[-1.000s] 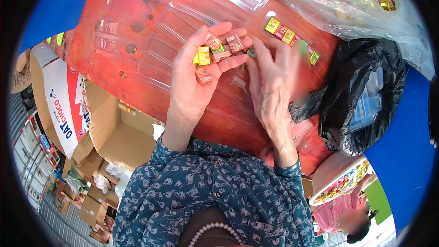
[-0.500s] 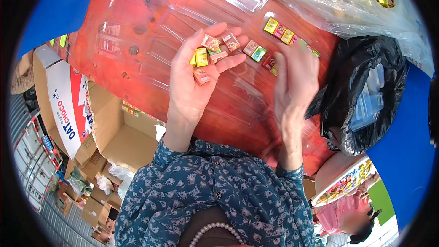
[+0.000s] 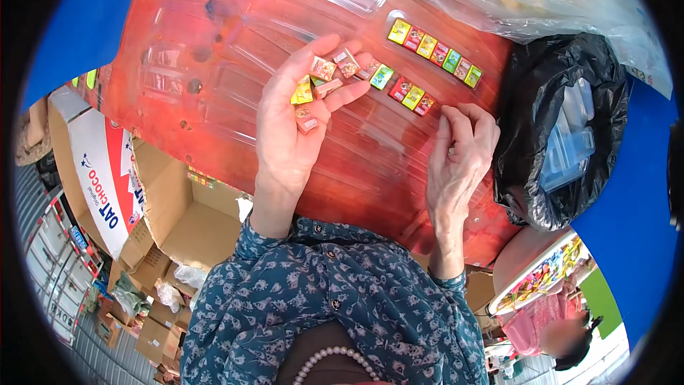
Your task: Sort small wrapped candies from a large plastic bag into organized rows on a red work surface.
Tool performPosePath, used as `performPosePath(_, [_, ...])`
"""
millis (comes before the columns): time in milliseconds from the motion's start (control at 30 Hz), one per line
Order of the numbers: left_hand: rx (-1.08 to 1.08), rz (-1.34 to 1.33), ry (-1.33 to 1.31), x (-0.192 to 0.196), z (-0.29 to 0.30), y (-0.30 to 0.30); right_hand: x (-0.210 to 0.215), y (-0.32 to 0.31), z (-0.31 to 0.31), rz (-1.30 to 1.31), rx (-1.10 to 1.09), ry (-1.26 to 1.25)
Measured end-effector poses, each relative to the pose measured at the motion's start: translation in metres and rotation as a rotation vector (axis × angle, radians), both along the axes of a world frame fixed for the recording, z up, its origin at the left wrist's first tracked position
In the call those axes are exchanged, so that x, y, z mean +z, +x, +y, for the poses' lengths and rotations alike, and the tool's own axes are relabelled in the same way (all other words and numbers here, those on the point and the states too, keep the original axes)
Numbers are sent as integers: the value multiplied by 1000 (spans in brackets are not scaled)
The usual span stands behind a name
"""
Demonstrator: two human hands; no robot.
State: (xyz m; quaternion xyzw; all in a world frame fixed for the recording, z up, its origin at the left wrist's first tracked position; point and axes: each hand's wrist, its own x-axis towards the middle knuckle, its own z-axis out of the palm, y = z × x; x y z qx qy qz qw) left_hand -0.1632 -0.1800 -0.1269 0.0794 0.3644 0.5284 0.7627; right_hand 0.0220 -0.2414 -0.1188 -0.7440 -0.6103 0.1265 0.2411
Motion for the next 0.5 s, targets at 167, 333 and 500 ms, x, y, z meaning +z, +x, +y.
performPosePath(167, [0, 12, -3, 0, 2, 4, 2, -5, 2, -65, 68, -30])
performPosePath(333, [-3, 34, -22, 2, 1, 7, 3, -11, 5, -48, 85, -40])
performPosePath(500, [-83, -42, -59, 5, -2, 7, 6, -14, 10, 112, 25, 23])
